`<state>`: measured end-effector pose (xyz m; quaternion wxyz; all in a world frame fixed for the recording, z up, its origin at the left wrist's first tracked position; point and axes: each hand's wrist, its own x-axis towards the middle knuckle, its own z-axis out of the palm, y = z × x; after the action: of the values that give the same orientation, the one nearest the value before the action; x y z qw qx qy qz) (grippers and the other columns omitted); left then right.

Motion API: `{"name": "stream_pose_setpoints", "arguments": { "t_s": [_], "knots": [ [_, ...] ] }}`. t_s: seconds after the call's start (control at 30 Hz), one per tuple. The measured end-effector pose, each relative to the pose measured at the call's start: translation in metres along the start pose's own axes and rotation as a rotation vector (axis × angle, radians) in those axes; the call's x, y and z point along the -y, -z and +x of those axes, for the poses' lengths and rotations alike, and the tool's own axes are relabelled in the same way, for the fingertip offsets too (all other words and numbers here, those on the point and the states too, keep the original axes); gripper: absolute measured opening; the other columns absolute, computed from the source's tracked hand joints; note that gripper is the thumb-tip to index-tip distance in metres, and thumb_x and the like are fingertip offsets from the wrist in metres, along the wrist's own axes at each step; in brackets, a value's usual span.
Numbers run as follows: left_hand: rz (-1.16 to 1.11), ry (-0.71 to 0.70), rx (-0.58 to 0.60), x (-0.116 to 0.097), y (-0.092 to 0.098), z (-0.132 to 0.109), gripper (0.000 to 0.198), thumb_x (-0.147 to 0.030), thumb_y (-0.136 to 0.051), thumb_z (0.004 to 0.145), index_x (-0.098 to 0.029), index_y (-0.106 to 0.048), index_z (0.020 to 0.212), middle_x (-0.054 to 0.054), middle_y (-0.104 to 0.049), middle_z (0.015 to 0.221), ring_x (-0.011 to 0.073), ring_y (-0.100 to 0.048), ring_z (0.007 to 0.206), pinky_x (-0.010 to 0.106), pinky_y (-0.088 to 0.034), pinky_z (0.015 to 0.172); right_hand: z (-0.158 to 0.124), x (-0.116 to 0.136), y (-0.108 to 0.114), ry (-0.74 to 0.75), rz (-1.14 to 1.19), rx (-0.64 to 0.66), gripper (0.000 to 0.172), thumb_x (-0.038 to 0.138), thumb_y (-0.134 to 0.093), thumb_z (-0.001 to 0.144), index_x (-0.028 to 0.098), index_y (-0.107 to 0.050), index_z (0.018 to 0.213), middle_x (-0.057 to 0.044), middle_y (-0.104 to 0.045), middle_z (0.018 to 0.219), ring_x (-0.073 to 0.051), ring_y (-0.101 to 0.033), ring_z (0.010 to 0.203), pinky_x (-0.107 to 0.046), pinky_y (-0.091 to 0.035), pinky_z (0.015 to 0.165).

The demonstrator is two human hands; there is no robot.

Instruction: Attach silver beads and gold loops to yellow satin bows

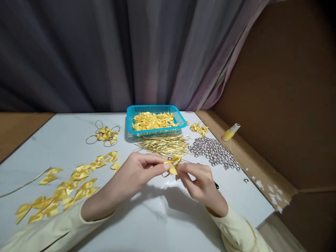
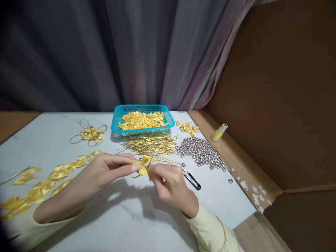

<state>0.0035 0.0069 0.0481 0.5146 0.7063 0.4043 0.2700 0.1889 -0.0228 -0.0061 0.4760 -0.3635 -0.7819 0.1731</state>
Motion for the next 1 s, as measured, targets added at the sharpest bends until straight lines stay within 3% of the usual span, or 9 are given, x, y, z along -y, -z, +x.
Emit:
{"name": "stream_pose_setpoints", "arguments": {
  "t_s": [0.37,1.0],
  "knots": [
    [0.127,-0.147,-0.097,-0.003,-0.006,-0.005,0.018,-0.024,-0.056,0.081,-0.019,-0.067,0.069,0.0,-0.067,0.078,0.015,-0.058,0.076,0.024,-0.042,0.07,0.003,0.003,-0.002,-0.148,0.184,-0.005,0.017,0.016,-0.051,0.084,0.016,-0.057,0.068,0.002,-0.056,0.053,-0.007,-0.044,0.04,-0.019,-0.038,0.044],
    [0.161,-0.167,-0.158,-0.001,-0.011,-0.002,0.017,-0.021,-0.056,0.081,-0.017,-0.066,0.067,0.001,-0.067,0.077,0.0141,-0.059,0.073,0.023,-0.044,0.069,0.002,0.002,-0.003,-0.141,0.126,-0.006,0.019,0.018,-0.049,0.084,0.016,-0.058,0.067,0.002,-0.056,0.052,-0.007,-0.045,0.042,-0.02,-0.039,0.048]
  ]
}}
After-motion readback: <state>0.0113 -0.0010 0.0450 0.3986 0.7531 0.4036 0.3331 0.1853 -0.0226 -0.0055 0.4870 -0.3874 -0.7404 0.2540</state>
